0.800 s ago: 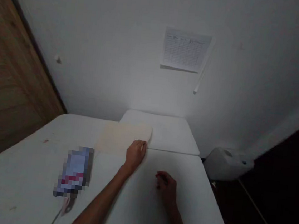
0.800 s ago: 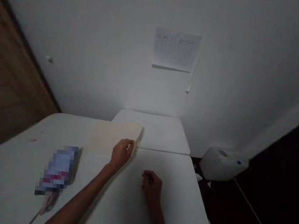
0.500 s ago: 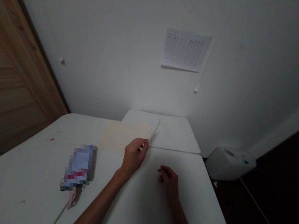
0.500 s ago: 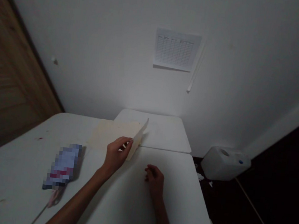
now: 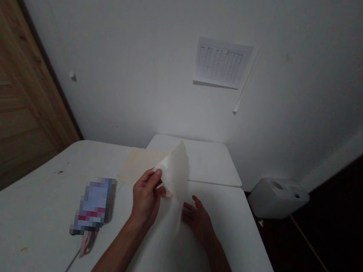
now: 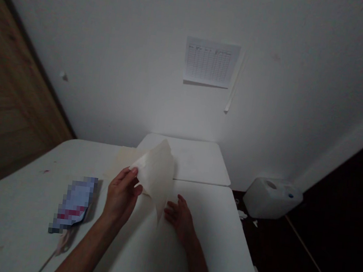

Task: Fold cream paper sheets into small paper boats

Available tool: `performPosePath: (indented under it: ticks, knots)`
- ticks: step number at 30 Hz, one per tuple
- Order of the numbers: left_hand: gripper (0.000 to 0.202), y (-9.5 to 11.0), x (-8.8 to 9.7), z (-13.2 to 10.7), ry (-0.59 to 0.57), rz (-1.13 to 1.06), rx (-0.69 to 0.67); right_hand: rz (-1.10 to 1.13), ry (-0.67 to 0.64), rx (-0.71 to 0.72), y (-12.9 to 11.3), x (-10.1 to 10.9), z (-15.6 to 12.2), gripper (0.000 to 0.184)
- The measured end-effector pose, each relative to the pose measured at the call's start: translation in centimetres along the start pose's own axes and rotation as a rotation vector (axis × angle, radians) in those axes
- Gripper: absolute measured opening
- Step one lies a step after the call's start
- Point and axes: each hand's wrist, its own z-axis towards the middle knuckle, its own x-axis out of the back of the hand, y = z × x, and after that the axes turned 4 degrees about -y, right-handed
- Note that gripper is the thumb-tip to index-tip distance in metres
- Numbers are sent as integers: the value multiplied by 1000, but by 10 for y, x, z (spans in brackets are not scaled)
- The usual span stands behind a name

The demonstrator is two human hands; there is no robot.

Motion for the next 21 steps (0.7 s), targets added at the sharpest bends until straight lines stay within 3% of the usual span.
performPosePath:
  ticks: [4,7,10,13,15,16,19,21]
  knots:
    - [29,7,14,4,112,-128,114,33,-80,-12,-2,-11,-5,59]
    - [31,1,36,5,215,-41,127,-48,61,116,-6,-9,-4,68]
    - [31,-14,66,6,247,247,126,-233,241,219,-15,8,-7,80]
    - [36,-31,102,12,244,711,-76,-436,305,248,-29,37,-21,86]
    - [34,-41,124,19,180,1033,-222,-540,326,231,-38,58,-35,92]
    - [31,-45,133,23,83,1173,-294,-587,334,205,-42,69,-43,95]
    - [21,-54,150,38,-379,1442,-441,-681,323,179,-49,96,-64,98]
    - [21,-58,153,48,-557,1582,-496,-722,303,170,-51,107,-75,98]
